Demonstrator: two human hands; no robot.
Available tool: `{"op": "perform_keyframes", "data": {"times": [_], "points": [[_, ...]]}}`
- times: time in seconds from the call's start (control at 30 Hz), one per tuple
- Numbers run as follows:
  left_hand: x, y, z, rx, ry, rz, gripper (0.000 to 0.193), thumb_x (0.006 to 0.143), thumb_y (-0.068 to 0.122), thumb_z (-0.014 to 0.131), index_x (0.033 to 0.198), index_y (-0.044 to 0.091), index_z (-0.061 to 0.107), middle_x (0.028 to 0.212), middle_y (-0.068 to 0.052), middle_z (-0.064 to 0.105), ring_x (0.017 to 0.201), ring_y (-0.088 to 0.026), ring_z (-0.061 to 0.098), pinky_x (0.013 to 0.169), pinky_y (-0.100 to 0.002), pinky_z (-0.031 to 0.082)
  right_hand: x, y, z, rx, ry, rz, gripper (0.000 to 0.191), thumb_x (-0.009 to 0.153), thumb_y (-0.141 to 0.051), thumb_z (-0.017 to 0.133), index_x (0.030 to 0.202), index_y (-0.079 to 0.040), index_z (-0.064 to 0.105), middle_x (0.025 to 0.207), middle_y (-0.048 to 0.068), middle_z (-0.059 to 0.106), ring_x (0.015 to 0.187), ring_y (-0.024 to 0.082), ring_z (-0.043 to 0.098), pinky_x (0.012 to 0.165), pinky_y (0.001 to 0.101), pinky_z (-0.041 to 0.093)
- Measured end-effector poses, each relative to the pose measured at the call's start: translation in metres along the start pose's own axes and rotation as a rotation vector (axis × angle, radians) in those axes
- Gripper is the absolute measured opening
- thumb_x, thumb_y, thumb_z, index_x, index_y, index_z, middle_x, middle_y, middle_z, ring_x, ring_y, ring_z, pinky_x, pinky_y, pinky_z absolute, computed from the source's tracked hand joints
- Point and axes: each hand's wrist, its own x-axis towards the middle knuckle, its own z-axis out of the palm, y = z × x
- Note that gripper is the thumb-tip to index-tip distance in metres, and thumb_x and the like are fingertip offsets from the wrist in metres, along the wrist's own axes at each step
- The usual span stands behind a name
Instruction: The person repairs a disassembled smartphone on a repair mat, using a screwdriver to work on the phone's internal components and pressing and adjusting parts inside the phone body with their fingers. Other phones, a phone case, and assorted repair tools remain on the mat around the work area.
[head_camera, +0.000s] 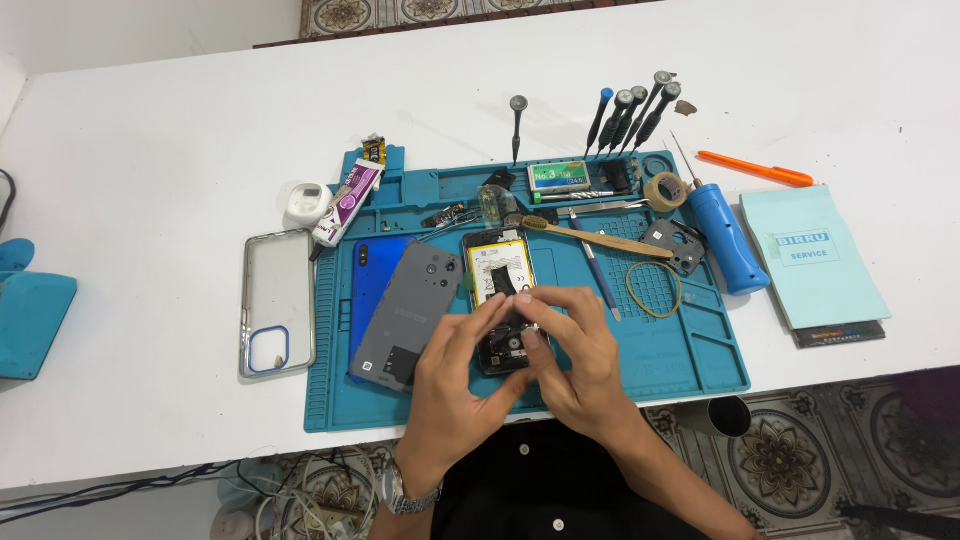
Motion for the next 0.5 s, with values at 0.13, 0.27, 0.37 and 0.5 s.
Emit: {"op": "perform_keyframes", "data": {"times": [0.13,0.27,0.37,0.5], "points": [[-0.0030,-0.0016,-0.0004,-0.086,-0.001,-0.029,0.061,0.090,0.015,0.080,0.143,0.000,0.053,0.123,-0.018,0.068,0.124,-0.028,0.071,0.101,-0.036,0.060,0.0010,-0.0028,-0.0003,0.001,-0.008,0.054,0.040,0.099,0.000,0.061,0.138,-0.003,0.056,0.129,0.016,0.061,0.109,0.028,0.060,0.094,0.0375,0.048],[-0.0059,0.0003,-0.0027,-0.117,0.011,-0.064,0.051,0.095,0.014,0.074,0.141,-0.001,0.055,0.119,-0.016,0.070,0.123,-0.026,0.073,0.097,-0.035,0.061,0.0031,-0.0045,-0.0016,-0.077,-0.032,0.006,0.036,0.095,-0.002,0.066,0.131,-0.004,0.063,0.125,0.013,0.064,0.106,0.025,0.062,0.091,0.0379,0.044],[-0.0035,0.0015,-0.0036,-0.110,-0.014,-0.029,0.047,0.098,0.017,0.069,0.138,-0.002,0.058,0.119,-0.016,0.069,0.117,-0.025,0.073,0.097,-0.035,0.060,0.0043,-0.0039,-0.0028,-0.084,0.004,-0.029,0.037,0.092,-0.002,0.071,0.128,-0.004,0.065,0.118,0.010,0.068,0.100,0.024,0.062,0.087,0.0357,0.044],[0.0003,0.0033,-0.0065,-0.065,-0.069,0.063,0.043,0.102,0.024,0.062,0.137,-0.001,0.062,0.128,-0.014,0.075,0.112,-0.027,0.070,0.096,-0.036,0.057,0.0024,-0.0026,-0.0034,-0.029,0.107,-0.038,0.040,0.087,0.000,0.075,0.125,-0.003,0.064,0.106,0.009,0.071,0.089,0.021,0.066,0.082,0.0335,0.044]]}}
